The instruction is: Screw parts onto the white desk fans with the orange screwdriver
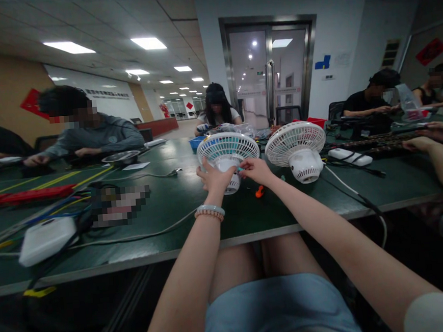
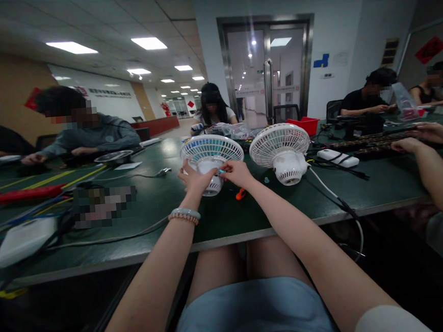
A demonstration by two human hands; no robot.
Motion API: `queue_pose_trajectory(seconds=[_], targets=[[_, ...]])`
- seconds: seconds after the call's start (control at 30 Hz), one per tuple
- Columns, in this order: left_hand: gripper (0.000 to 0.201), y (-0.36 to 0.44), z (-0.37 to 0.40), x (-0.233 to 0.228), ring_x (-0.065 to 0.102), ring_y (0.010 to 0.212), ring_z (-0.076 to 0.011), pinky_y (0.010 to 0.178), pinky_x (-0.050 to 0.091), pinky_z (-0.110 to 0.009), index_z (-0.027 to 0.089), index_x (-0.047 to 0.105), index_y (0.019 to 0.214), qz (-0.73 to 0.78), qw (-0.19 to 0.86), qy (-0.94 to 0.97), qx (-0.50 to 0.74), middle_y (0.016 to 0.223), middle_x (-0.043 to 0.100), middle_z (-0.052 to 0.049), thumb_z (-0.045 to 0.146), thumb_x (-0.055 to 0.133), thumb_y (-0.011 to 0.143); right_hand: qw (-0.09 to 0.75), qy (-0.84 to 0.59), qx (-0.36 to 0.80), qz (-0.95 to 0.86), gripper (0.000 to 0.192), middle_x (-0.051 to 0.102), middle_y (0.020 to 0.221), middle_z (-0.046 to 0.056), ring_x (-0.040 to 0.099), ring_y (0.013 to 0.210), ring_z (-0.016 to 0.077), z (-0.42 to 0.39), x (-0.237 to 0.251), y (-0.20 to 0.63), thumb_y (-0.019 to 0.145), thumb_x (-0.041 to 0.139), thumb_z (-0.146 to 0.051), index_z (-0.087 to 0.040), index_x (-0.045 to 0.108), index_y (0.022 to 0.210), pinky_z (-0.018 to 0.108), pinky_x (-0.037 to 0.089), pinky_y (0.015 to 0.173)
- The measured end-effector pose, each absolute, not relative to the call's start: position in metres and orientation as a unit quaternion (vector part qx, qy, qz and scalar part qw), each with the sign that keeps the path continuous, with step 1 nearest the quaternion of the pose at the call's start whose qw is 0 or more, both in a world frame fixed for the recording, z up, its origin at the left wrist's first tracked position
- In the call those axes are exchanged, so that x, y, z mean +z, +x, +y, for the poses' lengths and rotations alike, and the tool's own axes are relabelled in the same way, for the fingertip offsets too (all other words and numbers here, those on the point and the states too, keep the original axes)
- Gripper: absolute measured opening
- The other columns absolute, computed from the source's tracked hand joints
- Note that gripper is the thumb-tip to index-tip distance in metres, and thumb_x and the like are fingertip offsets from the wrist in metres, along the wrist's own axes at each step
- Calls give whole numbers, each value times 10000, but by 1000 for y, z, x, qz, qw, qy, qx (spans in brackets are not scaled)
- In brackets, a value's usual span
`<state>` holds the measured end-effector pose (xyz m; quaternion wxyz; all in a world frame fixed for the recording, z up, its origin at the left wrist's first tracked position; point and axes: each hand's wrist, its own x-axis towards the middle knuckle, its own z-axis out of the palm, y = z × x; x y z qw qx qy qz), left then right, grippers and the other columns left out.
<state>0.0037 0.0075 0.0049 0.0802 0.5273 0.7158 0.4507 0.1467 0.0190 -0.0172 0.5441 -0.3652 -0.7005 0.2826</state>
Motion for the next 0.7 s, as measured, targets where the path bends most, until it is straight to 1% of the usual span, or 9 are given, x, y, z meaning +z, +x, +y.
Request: queue_pose_trajectory(seconds=[0.07,0.17,0.3,0.43,0.6,0.7], targets=[[1038,3,7,6,294,1272,-391,950,340,-588,342,63,1352,715,87,528,450,1425,96,-135,564,672,541,528,-374,243,-723,173,659,674,5,611,565,115,18,-17,148,669,643,-143,-137,660,842,244,500,598],[1042,3,7,7,296,1273,-384,960,348,-568,339,68,1353,714,91,529,449,1424,97,-130,563,674,536,519,-386,174,-743,179,676,703,12,621,628,127,18,-17,149,691,639,-179,-149,688,861,251,489,657],[1035,2,9,5,305,1268,-377,962,355,-556,336,74,1357,708,88,533,455,1418,115,-126,565,667,540,513,-393,123,-753,176,686,749,20,621,701,150,18,-16,150,693,647,-209,-162,706,851,267,473,698],[1043,1,10,4,307,1263,-385,956,359,-555,334,80,1361,705,84,533,460,1414,128,-129,568,671,534,512,-396,116,-753,165,682,751,18,611,702,155,15,-15,149,692,644,-211,-183,707,843,281,470,707],[1045,1,9,5,304,1266,-383,963,353,-547,322,80,1362,709,87,533,454,1411,126,-138,568,673,538,532,-395,163,-731,204,676,765,6,605,676,135,11,-14,145,667,654,-175,-185,676,869,271,479,690],[1046,2,7,6,308,1263,-389,958,354,-555,316,78,1363,708,86,533,455,1406,136,-144,563,674,539,527,-406,154,-731,165,668,732,4,600,658,135,11,-15,144,664,661,-191,-184,673,829,274,477,683]])
